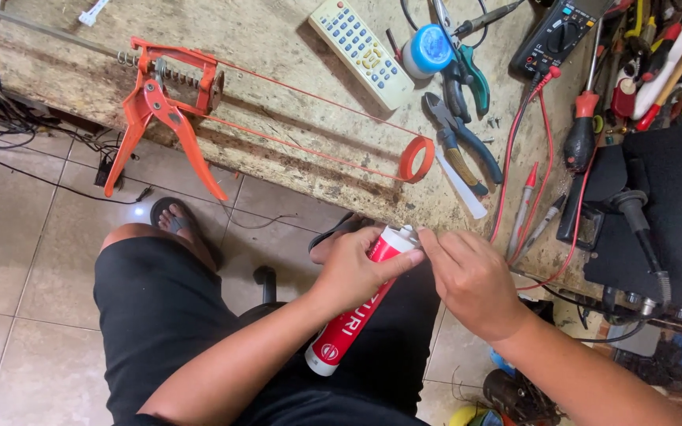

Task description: Preparing a silicone caulking gun by opening a new tube of silicone and loading it into the applicator gun.

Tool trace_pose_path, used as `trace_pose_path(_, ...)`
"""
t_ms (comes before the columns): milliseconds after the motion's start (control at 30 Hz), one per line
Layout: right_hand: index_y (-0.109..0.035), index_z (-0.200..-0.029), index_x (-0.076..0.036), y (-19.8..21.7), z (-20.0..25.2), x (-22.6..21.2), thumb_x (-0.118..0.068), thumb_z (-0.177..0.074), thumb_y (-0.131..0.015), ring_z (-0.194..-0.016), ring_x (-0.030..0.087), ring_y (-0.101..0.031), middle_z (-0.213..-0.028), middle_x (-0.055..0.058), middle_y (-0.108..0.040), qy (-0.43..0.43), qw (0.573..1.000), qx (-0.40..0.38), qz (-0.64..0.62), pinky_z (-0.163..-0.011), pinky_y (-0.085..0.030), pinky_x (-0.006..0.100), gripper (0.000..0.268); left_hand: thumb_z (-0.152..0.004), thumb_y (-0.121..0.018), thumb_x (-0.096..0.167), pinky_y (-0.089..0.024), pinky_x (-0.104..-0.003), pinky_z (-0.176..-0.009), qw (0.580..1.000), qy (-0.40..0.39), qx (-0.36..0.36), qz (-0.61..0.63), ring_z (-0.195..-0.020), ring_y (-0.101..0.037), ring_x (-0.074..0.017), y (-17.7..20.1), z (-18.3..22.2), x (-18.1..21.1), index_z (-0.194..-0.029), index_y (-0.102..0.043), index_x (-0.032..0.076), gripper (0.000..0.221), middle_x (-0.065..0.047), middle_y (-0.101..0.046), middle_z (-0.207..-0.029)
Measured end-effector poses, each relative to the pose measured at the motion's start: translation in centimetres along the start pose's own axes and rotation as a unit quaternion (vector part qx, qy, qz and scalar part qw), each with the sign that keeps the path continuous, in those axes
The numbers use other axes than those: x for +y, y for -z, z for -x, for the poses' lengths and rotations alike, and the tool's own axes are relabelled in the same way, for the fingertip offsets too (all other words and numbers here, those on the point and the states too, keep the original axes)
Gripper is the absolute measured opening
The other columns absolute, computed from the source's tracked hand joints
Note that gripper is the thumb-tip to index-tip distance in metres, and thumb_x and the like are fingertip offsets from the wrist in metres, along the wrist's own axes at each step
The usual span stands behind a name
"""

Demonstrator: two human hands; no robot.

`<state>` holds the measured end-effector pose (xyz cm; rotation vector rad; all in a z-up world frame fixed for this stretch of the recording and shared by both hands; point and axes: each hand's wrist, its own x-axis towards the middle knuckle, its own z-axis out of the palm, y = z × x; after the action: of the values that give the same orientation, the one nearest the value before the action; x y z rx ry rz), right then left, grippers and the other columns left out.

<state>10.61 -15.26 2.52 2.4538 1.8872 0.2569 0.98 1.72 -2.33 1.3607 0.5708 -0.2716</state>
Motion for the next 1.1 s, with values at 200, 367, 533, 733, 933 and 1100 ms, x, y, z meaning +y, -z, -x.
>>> trace_pose_path(200,-0.069,-0.117,-0.003,-0.6,-0.7,-0.4,-0.006,-0.100,-0.053,-0.076,0.027,-0.060,-0.084,0.007,-0.052,0.006,0.999,0.046,-0.007,-0.072,-0.053,0.035,0.024,-0.077,-0.087,0.047,-0.062,-0.039,-0.083,0.995,0.053,-0.042,0.073,-0.086,-0.078,-0.0327,0.4,-0.6,-1.2,-0.110,-0.073,0.004,0.057,-0.018,-0.078,-0.095)
trace_pose_path(367,-0.069,-0.115,-0.002,0.0,-1.6,-0.7,-0.005,-0.100,-0.051,-0.075,0.028,-0.060,-0.084,0.009,-0.053,0.013,0.999,0.043,-0.020,-0.071,-0.053,0.036,0.024,-0.075,-0.088,0.042,-0.057,-0.045,-0.093,0.998,0.016,-0.040,0.056,-0.094,-0.077,-0.0393,0.9,-0.6,-1.4,-0.112,-0.073,-0.004,0.061,-0.022,-0.077,-0.097)
trace_pose_path(533,-0.069,-0.113,-0.001,0.1,-2.0,-0.7,-0.006,-0.096,-0.053,-0.075,0.026,-0.059,-0.085,0.009,-0.055,0.032,0.999,0.014,-0.002,-0.069,-0.052,0.036,0.024,-0.071,-0.086,0.052,-0.041,-0.041,-0.108,0.997,-0.065,0.008,-0.038,-0.097,-0.075,-0.0359,0.1,-0.6,-2.7,-0.104,-0.077,0.004,0.059,-0.015,-0.079,-0.093)
trace_pose_path(733,-0.070,-0.104,-0.002,0.4,-2.6,-0.5,-0.007,-0.092,-0.053,-0.075,0.025,-0.058,-0.085,0.007,-0.056,0.047,0.999,-0.015,-0.006,-0.069,-0.051,0.036,0.021,-0.073,-0.085,0.053,-0.040,-0.042,-0.105,0.994,-0.093,0.039,-0.042,-0.094,-0.076,-0.0331,0.0,-0.7,-2.9,-0.101,-0.077,0.008,0.054,-0.013,-0.080,-0.092)
trace_pose_path(933,-0.073,-0.106,-0.003,-0.2,-2.3,-0.2,-0.006,-0.093,-0.056,-0.075,0.024,-0.061,-0.084,0.006,-0.058,0.034,0.999,0.005,-0.035,-0.070,-0.052,0.035,0.021,-0.071,-0.090,0.045,-0.057,-0.041,-0.087,0.996,-0.073,0.038,0.016,-0.092,-0.077,-0.0379,-0.2,-0.9,-3.4,-0.103,-0.076,0.002,0.055,-0.018,-0.079,-0.093)
trace_pose_path(1100,-0.072,-0.118,-0.004,0.1,-2.0,-0.6,-0.007,-0.098,-0.054,-0.071,0.025,-0.059,-0.081,0.005,-0.054,0.026,0.996,0.068,-0.052,-0.069,-0.053,0.033,0.027,-0.070,-0.092,0.043,-0.059,-0.040,-0.080,0.996,-0.073,0.047,0.028,-0.091,-0.077,-0.0366,-0.6,-0.8,-3.5,-0.102,-0.078,0.003,0.054,-0.017,-0.079,-0.090)
